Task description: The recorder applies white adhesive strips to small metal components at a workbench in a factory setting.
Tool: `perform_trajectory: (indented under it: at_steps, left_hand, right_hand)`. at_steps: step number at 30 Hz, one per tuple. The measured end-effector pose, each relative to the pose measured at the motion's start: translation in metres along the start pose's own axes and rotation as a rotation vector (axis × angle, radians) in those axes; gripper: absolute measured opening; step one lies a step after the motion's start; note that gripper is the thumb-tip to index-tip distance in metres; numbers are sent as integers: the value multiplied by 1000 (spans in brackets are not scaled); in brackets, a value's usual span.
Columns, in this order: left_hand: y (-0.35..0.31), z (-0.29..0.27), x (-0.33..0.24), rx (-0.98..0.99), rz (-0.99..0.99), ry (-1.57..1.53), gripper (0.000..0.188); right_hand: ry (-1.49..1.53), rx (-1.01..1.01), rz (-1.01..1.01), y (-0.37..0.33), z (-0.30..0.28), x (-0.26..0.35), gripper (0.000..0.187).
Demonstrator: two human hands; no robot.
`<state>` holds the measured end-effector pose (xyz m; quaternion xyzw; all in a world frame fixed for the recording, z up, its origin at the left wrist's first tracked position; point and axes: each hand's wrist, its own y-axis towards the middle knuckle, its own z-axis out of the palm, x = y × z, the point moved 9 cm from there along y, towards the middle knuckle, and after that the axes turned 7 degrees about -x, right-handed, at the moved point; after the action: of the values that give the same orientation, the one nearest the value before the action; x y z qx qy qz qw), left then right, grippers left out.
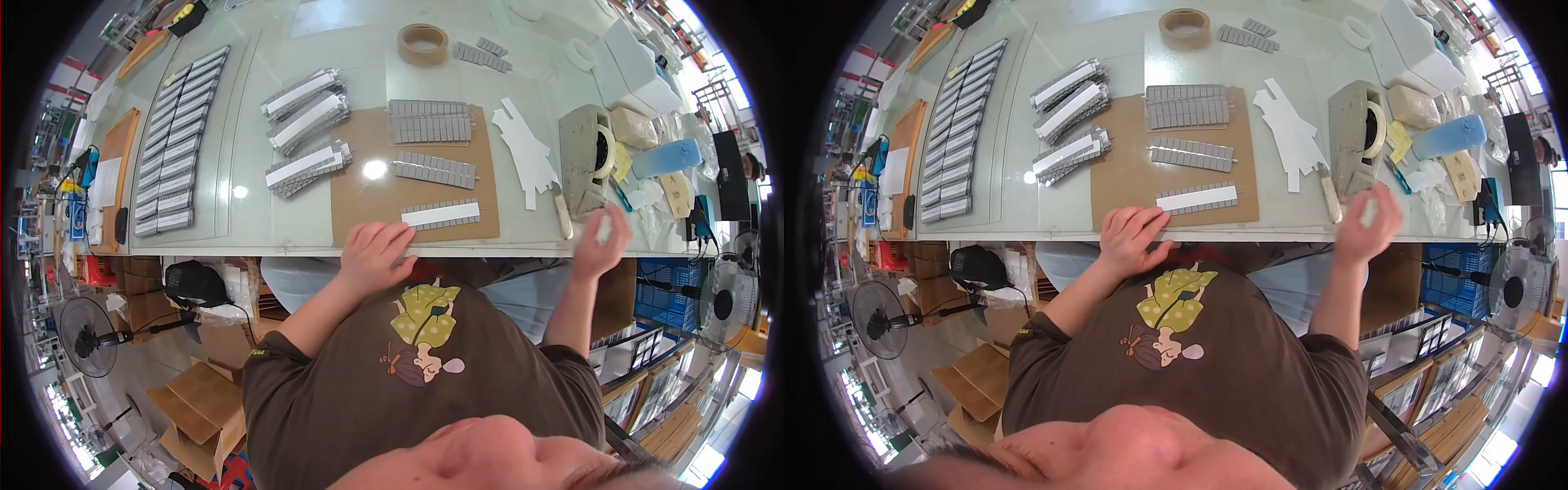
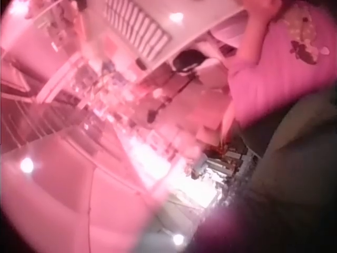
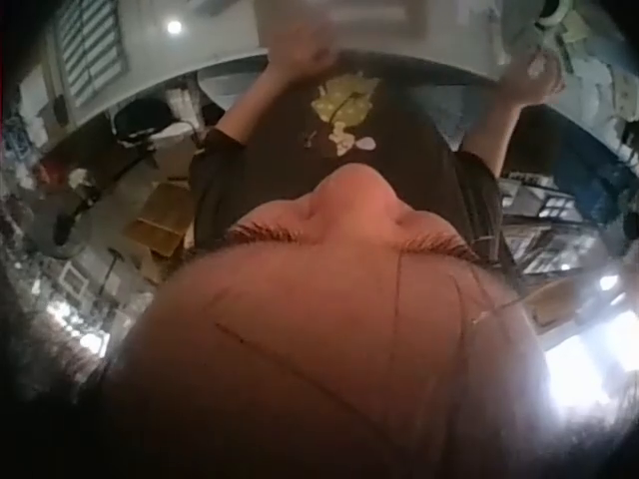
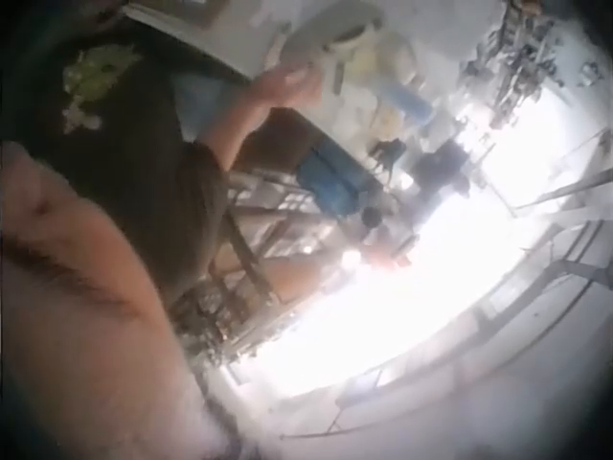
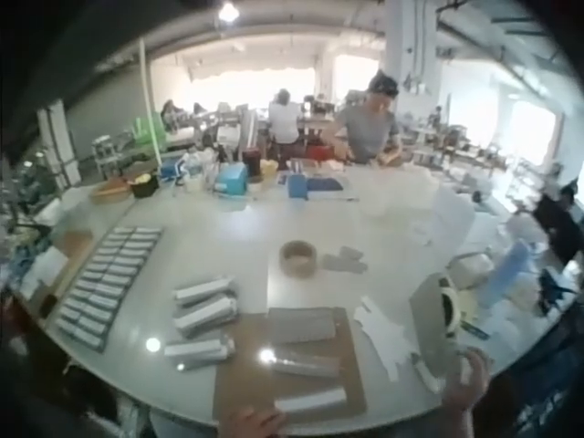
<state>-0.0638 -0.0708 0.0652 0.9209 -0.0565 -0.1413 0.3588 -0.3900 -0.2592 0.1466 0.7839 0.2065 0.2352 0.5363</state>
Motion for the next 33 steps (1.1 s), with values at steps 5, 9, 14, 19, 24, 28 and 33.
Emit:
perform_trajectory:
  at_steps: [5,9,14,19,24,28,33]
  left_hand:
    - [1,2,1,-5,6,-7,47]
    - [4,-1,-2,-14,16,-4,47]
    - [0,0,-1,-16,9,-13,44]
    - [-2,-3,-4,-20,-2,-4,45]
    - [-1,-3,-3,-22,-4,-54,46]
    - [8,-7,0,-80,4,-101,40]
    - [29,4,-17,130,-165,-666,36]
  right_hand:
    - [180,356,842,-21,48,-136,23]
    - [437,603,1172,-37,84,-155,23]
    - [445,713,1259,-40,102,-153,20]
    - [592,224,932,-19,7,-122,14]
    - [429,252,1093,-119,-29,-135,9]
    - [335,257,577,-93,-20,-76,12]
    - [661,1101,291,-90,34,114,17]
